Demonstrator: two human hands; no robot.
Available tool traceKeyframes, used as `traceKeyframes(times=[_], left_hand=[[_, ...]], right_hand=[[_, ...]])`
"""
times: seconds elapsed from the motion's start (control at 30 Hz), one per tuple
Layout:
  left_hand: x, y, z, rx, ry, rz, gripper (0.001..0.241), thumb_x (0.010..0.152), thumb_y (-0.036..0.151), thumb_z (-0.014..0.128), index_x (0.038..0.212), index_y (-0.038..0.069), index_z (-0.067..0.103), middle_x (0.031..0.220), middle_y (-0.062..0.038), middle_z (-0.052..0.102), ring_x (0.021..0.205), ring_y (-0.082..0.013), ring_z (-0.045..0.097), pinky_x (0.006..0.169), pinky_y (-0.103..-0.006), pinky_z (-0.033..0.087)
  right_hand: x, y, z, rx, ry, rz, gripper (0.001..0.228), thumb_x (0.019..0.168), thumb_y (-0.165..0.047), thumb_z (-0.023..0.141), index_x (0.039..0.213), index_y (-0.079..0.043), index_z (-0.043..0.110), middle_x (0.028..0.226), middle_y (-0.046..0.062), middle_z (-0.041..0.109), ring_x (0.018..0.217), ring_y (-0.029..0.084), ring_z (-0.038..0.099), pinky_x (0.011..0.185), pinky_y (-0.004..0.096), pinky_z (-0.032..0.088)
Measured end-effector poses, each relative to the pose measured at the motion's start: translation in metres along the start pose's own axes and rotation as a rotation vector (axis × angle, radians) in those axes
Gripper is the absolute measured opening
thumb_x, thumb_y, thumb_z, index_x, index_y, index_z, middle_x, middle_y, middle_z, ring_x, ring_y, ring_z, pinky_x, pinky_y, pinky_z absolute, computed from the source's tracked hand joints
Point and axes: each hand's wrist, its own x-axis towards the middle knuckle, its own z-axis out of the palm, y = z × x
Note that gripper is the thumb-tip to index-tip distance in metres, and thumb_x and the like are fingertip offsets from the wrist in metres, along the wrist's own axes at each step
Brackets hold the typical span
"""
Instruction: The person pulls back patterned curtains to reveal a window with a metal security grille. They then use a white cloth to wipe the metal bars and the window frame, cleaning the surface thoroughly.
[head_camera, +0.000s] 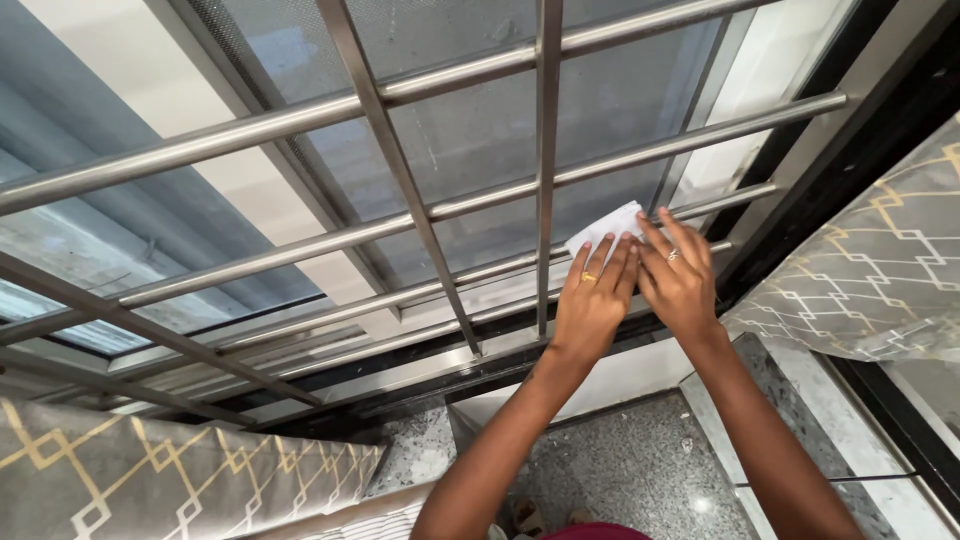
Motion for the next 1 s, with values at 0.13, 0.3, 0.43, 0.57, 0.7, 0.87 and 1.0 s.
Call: traceKeyframes(times=[0.13, 0.3, 0.43, 0.57, 0.7, 0.87, 1.0], left_hand=[[0.006, 0.001, 0.015, 0.06, -0.067, -0.015, 0.05, 0.088, 0.006, 0.062, 0.137, -0.006, 0.062, 0.147, -0.02, 0.06, 0.141, -0.0294, 0.055, 0.123, -0.0427, 0.039], [0.015, 0.007, 0.041, 0.053, -0.106, -0.004, 0.051, 0.086, 0.005, 0.062, 0.136, -0.006, 0.063, 0.145, -0.021, 0.06, 0.14, -0.0283, 0.056, 0.123, -0.042, 0.039], [0.035, 0.017, 0.077, -0.007, -0.106, 0.022, 0.048, 0.087, 0.005, 0.064, 0.133, -0.004, 0.065, 0.143, -0.019, 0.063, 0.139, -0.0268, 0.057, 0.122, -0.0422, 0.04], [0.066, 0.04, 0.098, -0.077, -0.109, 0.058, 0.048, 0.083, 0.007, 0.065, 0.129, -0.004, 0.067, 0.141, -0.019, 0.064, 0.136, -0.0272, 0.059, 0.12, -0.0423, 0.041], [0.08, 0.06, 0.118, -0.094, -0.104, 0.094, 0.048, 0.081, 0.009, 0.066, 0.127, -0.003, 0.068, 0.137, -0.017, 0.067, 0.134, -0.0261, 0.061, 0.119, -0.0409, 0.042], [0.082, 0.063, 0.096, -0.072, -0.078, 0.149, 0.04, 0.089, 0.01, 0.063, 0.127, 0.0, 0.07, 0.138, -0.015, 0.068, 0.135, -0.0234, 0.061, 0.122, -0.0391, 0.041], [0.103, 0.059, 0.033, -0.096, 0.073, 0.25, 0.037, 0.094, 0.01, 0.061, 0.128, 0.0, 0.07, 0.138, -0.014, 0.067, 0.138, -0.0227, 0.059, 0.124, -0.0412, 0.04]], right_hand=[[-0.001, 0.011, 0.002, 0.13, -0.071, -0.011, 0.027, 0.091, 0.009, 0.068, 0.116, 0.001, 0.073, 0.133, 0.012, 0.072, 0.132, 0.03, 0.065, 0.116, 0.045, 0.049], [0.001, 0.022, -0.015, 0.081, -0.108, 0.016, 0.03, 0.089, 0.007, 0.067, 0.117, 0.0, 0.073, 0.133, 0.013, 0.071, 0.131, 0.028, 0.065, 0.118, 0.047, 0.045], [-0.002, 0.045, -0.028, 0.091, -0.136, 0.138, 0.029, 0.094, 0.003, 0.064, 0.122, 0.0, 0.071, 0.135, 0.013, 0.069, 0.133, 0.027, 0.063, 0.12, 0.048, 0.042], [-0.006, 0.074, -0.046, 0.048, -0.167, 0.197, 0.033, 0.095, 0.003, 0.062, 0.127, -0.001, 0.071, 0.137, 0.014, 0.068, 0.134, 0.028, 0.062, 0.119, 0.047, 0.042], [-0.022, 0.094, -0.053, 0.007, -0.137, 0.283, 0.035, 0.095, 0.005, 0.061, 0.128, -0.002, 0.071, 0.137, 0.013, 0.068, 0.134, 0.028, 0.062, 0.119, 0.045, 0.044], [-0.023, 0.075, -0.072, 0.023, -0.062, 0.293, 0.035, 0.094, 0.006, 0.06, 0.128, 0.001, 0.07, 0.136, 0.016, 0.069, 0.134, 0.031, 0.062, 0.118, 0.045, 0.046], [-0.003, 0.061, -0.078, -0.08, 0.175, 0.203, 0.03, 0.099, 0.01, 0.061, 0.126, 0.003, 0.073, 0.135, 0.018, 0.071, 0.137, 0.033, 0.064, 0.121, 0.049, 0.046]])
